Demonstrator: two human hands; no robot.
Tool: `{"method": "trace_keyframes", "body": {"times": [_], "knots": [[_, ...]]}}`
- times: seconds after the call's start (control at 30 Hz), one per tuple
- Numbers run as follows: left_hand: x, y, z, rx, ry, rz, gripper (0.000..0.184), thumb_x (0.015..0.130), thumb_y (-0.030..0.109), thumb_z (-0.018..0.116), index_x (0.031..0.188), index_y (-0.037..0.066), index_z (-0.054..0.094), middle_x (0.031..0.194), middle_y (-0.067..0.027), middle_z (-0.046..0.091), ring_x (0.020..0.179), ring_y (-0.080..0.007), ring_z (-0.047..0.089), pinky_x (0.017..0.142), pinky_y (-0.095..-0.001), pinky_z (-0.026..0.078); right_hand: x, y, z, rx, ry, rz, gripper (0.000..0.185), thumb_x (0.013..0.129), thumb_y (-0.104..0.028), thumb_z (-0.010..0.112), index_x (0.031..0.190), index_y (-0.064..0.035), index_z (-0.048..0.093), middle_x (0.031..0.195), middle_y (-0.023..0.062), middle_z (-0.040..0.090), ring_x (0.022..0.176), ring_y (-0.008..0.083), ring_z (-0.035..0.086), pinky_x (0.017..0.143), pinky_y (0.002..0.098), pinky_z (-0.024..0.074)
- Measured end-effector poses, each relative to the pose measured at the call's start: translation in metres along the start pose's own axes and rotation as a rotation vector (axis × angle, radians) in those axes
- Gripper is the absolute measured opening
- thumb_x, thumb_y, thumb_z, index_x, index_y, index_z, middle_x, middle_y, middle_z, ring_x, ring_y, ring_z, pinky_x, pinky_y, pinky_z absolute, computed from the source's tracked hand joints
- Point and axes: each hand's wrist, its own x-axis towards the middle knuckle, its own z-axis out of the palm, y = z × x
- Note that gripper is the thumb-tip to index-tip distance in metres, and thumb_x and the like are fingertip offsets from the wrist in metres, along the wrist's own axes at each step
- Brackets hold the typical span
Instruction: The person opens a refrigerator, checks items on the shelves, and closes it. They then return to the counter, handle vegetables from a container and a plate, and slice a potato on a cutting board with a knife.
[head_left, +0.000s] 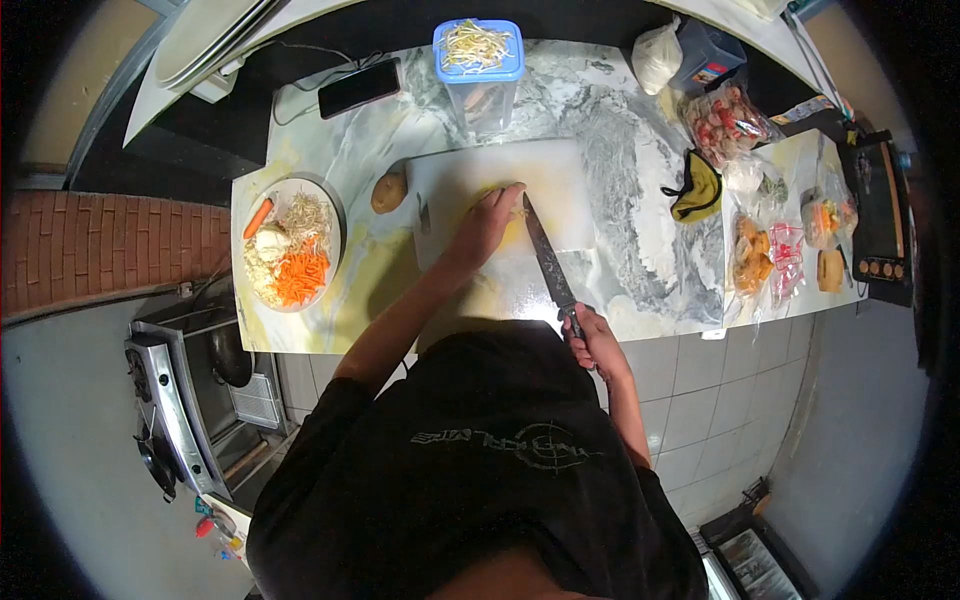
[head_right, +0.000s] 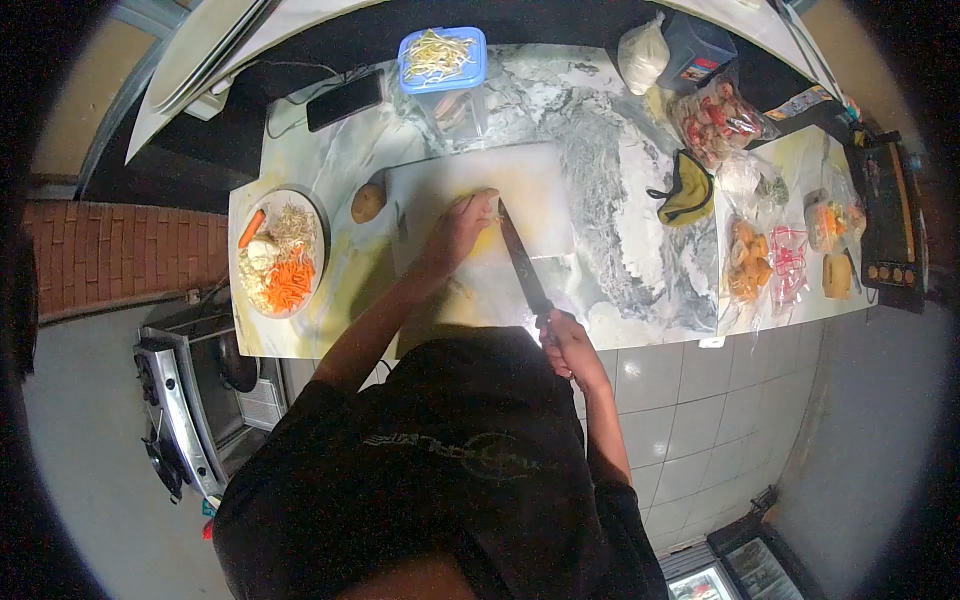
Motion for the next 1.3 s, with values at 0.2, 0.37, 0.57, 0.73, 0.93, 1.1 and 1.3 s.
{"method": "trace_keyframes", "body": {"times": [0.2,0.37,0.57,0.73,0.93,1.1,1.3], "knots": [[0.001,0.001,0.005,-0.019,-0.005,-0.037,0.041,0.086,-0.001,0.067,0.125,0.003,0.057,0.091,-0.0141,0.063,0.087,-0.0309,0.063,0.08,-0.0404,0.051,0.007,0.006,-0.004,0.008,-0.022,0.012,0.041,0.107,-0.047,0.041,0.09,-0.013,0.054,0.058,-0.007,0.035,0.043,0.0035,0.028,0.037,0.0218,0.0207],[-0.002,0.005,0.005,-0.03,0.021,-0.094,0.037,0.087,0.001,0.067,0.122,0.004,0.057,0.089,-0.014,0.063,0.086,-0.0311,0.064,0.08,-0.0405,0.052,0.009,0.006,-0.004,0.02,-0.041,0.02,0.04,0.105,-0.051,0.043,0.092,-0.0147,0.054,0.061,-0.0066,0.037,0.043,0.0018,0.027,0.036,0.0193,0.0197],[-0.008,-0.007,0.012,-0.106,0.086,-0.109,0.035,0.089,0.0,0.066,0.122,0.004,0.056,0.091,-0.0133,0.066,0.088,-0.027,0.066,0.08,-0.0375,0.053,0.009,0.002,-0.003,0.028,-0.066,0.027,0.04,0.105,-0.051,0.044,0.093,-0.0143,0.055,0.061,-0.0066,0.036,0.043,0.0018,0.027,0.036,0.0192,0.0201],[-0.019,-0.01,0.003,-0.18,0.155,-0.064,0.034,0.09,-0.001,0.063,0.122,0.005,0.054,0.097,-0.0153,0.063,0.087,-0.0314,0.065,0.079,-0.0405,0.052,0.011,0.003,-0.007,0.057,-0.082,0.051,0.04,0.105,-0.051,0.044,0.094,-0.0133,0.055,0.061,-0.0065,0.036,0.042,0.0023,0.027,0.035,0.0194,0.0206],[-0.036,0.008,-0.023,-0.109,0.18,-0.177,0.032,0.09,0.007,0.065,0.121,0.004,0.054,0.112,-0.0153,0.06,0.102,-0.0324,0.06,0.09,-0.0404,0.049,0.004,-0.006,-0.003,0.084,-0.087,0.047,0.041,0.106,-0.049,0.044,0.092,-0.0129,0.054,0.059,-0.0068,0.036,0.043,0.0027,0.027,0.037,0.0206,0.0202],[-0.056,-0.001,-0.037,0.256,0.224,-0.192,0.038,0.09,0.013,0.066,0.124,0.003,0.053,0.121,-0.0176,0.056,0.116,-0.0367,0.051,0.102,-0.0459,0.041,-0.002,-0.015,-0.001,0.082,-0.093,0.047,0.041,0.106,-0.049,0.043,0.092,-0.0117,0.054,0.059,-0.0066,0.035,0.042,0.0027,0.028,0.036,0.0201,0.0208],[-0.081,-0.018,-0.044,0.455,0.236,-0.202,0.049,0.088,0.019,0.069,0.13,0.003,0.05,0.135,-0.0197,0.048,0.125,-0.0387,0.045,0.106,-0.0518,0.036,-0.01,-0.025,0.008,0.082,-0.134,0.0,0.043,0.106,-0.05,0.044,0.092,-0.0108,0.055,0.059,-0.0065,0.034,0.042,0.0028,0.028,0.036,0.02,0.0207]]}}
